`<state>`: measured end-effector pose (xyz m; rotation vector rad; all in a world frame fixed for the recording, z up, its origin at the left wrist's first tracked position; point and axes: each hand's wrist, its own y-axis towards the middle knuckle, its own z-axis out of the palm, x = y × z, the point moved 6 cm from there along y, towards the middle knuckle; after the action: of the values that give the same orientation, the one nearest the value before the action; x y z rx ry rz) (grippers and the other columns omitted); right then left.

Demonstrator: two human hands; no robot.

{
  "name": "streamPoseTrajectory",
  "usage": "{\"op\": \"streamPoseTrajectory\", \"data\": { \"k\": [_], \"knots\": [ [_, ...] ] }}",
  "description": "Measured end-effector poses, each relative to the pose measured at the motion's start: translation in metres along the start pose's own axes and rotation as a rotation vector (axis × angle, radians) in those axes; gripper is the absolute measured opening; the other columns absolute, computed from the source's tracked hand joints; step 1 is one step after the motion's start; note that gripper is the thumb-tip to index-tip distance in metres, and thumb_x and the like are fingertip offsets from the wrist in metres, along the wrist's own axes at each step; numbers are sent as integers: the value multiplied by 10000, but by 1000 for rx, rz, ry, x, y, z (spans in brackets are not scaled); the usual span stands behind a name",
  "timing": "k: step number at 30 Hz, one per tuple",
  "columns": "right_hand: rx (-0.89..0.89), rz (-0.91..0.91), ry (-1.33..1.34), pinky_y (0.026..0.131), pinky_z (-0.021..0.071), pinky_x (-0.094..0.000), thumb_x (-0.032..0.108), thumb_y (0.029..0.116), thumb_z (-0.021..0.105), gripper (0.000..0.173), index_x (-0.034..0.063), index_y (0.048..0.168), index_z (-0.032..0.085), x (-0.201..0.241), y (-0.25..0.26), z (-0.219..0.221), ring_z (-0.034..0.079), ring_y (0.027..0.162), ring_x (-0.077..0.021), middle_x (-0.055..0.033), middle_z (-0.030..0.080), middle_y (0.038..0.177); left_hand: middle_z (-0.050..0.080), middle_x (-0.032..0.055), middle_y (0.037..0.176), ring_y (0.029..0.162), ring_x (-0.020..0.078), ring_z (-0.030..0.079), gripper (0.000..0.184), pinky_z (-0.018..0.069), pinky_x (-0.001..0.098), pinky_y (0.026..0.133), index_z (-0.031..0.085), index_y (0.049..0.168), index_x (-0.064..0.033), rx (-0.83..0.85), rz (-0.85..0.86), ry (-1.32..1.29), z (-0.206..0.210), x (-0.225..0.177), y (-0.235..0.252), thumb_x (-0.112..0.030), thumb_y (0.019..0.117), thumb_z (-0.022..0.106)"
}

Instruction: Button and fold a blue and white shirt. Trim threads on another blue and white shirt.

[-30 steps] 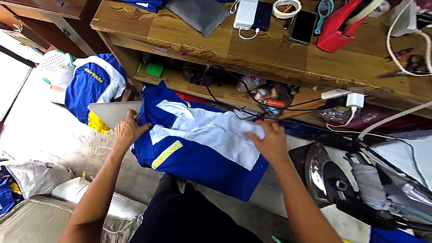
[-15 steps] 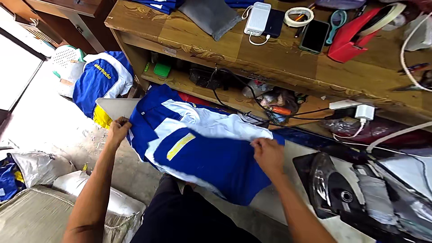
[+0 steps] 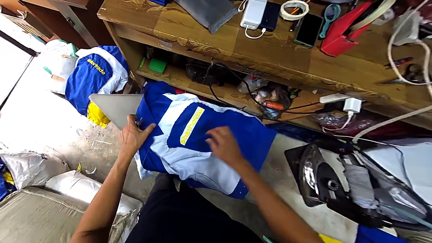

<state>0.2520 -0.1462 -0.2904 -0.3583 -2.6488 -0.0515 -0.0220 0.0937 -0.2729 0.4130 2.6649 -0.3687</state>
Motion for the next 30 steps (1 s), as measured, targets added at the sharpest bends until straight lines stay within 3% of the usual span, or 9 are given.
{"op": "streamPoseTrajectory", "data": {
  "k": [5, 9, 14, 16, 19, 22, 26, 28, 30],
  "knots": [
    [433, -432, 282, 1052, 489, -506, 265, 928, 741, 439, 126, 1338, 665, 137, -47, 78, 644, 1181, -322, -129, 713, 1193, 726, 234, 1048, 975, 462, 701, 664, 518, 672, 819, 494, 1433, -48, 99, -6, 178, 15, -2, -6, -451, 927, 644],
    [635, -532, 444, 1004, 492, -540, 210, 964, 697, 336, 59, 1263, 706, 151, -56, 91, 684, 1071, -372, -186, 740, 1080, 700, 279, 1056, 1016, 485, 674, 460, 497, 692, 869, 606, 1283, 20, 111, -63, 98, -1, 25, 6, -337, 993, 594],
    [528, -359, 626, 998, 517, -515, 151, 972, 666, 304, -5, 1229, 708, 146, -26, 75, 698, 1049, -348, -214, 730, 1090, 700, 260, 1029, 952, 442, 682, 900, 506, 664, 856, 534, 1357, 19, 58, -48, -48, 3, 11, -4, -700, 836, 683],
    [456, -284, 671, 1015, 511, -501, 126, 983, 641, 349, -31, 1295, 658, 148, -13, 74, 691, 1076, -356, -237, 711, 1156, 693, 297, 1091, 1022, 492, 673, 915, 488, 703, 890, 490, 1406, 29, 84, -29, 28, 16, 1, -9, -648, 836, 723],
    [456, -295, 631, 1072, 470, -503, 115, 978, 648, 410, -32, 1359, 618, 158, -10, 88, 658, 1166, -374, -251, 689, 1226, 683, 323, 1050, 1009, 524, 669, 534, 483, 718, 863, 549, 1297, 73, 111, 47, 131, 28, 1, -7, -367, 1002, 616],
    [448, -415, 539, 1032, 490, -513, 92, 939, 689, 343, 32, 1277, 692, 175, -23, 100, 669, 1133, -350, -197, 716, 1158, 678, 264, 1000, 940, 376, 671, 366, 521, 580, 880, 591, 1203, 99, 121, 113, -79, 23, 13, -3, -223, 1031, 593],
    [67, -122, 957, 982, 540, -414, 50, 1013, 552, 216, -57, 1103, 717, 156, -5, 70, 692, 1045, -260, -188, 722, 1073, 572, -70, 816, 693, -14, 575, 150, 525, 185, 648, 551, 1025, -60, 124, 212, -626, -12, -36, -26, -185, 987, 626],
    [110, 19, 1003, 956, 515, -430, 16, 996, 531, 228, -146, 1078, 671, 148, 6, 51, 672, 1026, -298, -256, 700, 1051, 616, -106, 837, 719, -22, 610, 111, 550, 188, 664, 569, 1042, -83, 202, 317, -762, -26, -89, -51, -166, 985, 615],
    [412, -68, 631, 1030, 480, -513, -9, 1013, 529, 237, -194, 1082, 660, 158, 6, 42, 661, 1130, -421, -331, 688, 1119, 656, -65, 857, 771, -1, 639, 152, 569, 219, 733, 604, 1069, -19, 267, 467, -764, -30, -143, -74, -145, 986, 616]
  ]
}}
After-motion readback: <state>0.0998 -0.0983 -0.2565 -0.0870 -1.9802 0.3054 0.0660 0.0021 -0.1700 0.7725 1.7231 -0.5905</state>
